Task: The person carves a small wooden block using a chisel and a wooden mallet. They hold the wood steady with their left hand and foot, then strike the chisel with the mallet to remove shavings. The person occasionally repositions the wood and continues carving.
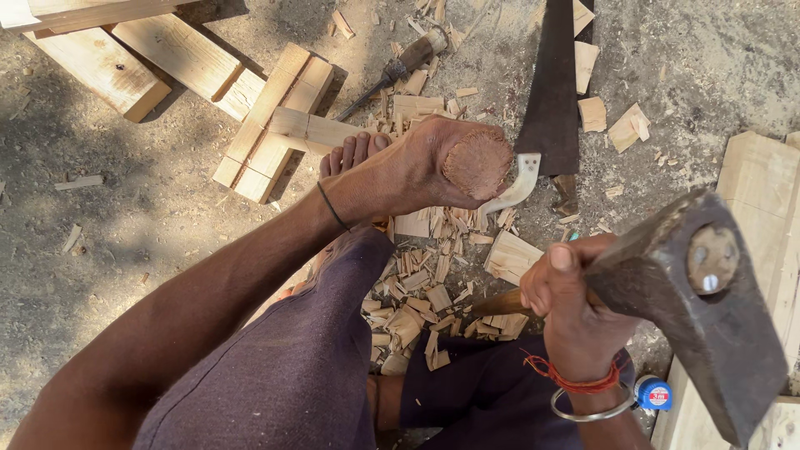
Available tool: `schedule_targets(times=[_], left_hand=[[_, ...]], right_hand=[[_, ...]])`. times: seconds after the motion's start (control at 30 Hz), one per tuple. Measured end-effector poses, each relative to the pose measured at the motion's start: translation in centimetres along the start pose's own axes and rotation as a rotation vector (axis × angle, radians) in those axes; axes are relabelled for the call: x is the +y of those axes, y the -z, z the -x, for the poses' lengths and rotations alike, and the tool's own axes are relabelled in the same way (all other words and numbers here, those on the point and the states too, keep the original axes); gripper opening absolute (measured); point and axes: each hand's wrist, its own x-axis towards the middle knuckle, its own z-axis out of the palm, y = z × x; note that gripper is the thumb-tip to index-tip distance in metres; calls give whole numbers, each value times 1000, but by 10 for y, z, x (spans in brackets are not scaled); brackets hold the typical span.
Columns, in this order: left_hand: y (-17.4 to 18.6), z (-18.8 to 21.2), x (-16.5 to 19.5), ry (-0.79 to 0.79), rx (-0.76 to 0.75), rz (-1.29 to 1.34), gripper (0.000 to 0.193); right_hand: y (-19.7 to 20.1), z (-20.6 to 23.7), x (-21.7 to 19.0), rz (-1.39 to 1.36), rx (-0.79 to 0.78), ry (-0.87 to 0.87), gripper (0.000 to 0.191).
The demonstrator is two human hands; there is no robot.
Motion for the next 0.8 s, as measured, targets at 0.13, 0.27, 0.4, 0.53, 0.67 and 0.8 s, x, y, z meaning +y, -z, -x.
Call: schedule_targets(times=[0.13,0.27,0.4,0.53,0.67,0.8], left_hand=[[0,-2,-1,43,-13,30,65],[3,-2,2,89,-50,89,57],[5,-2,-1,77,-25,10,57],[3,-4,-4,65,12,15,53],[8,-7,1,172,-48,106,37],[9,-3,2,139,-37,117,45]], right_hand=[[10,-8,-42,-125,-37,56,28],[7,-40,-50,607,-262,450,26],[-3,-58,-62,819,-302,-236,33],[4,-50,-77,218,-110,-129,45],[7,-53,-58,281,-210,23,33],[-4,-72,-52,816,-428,-83,35]])
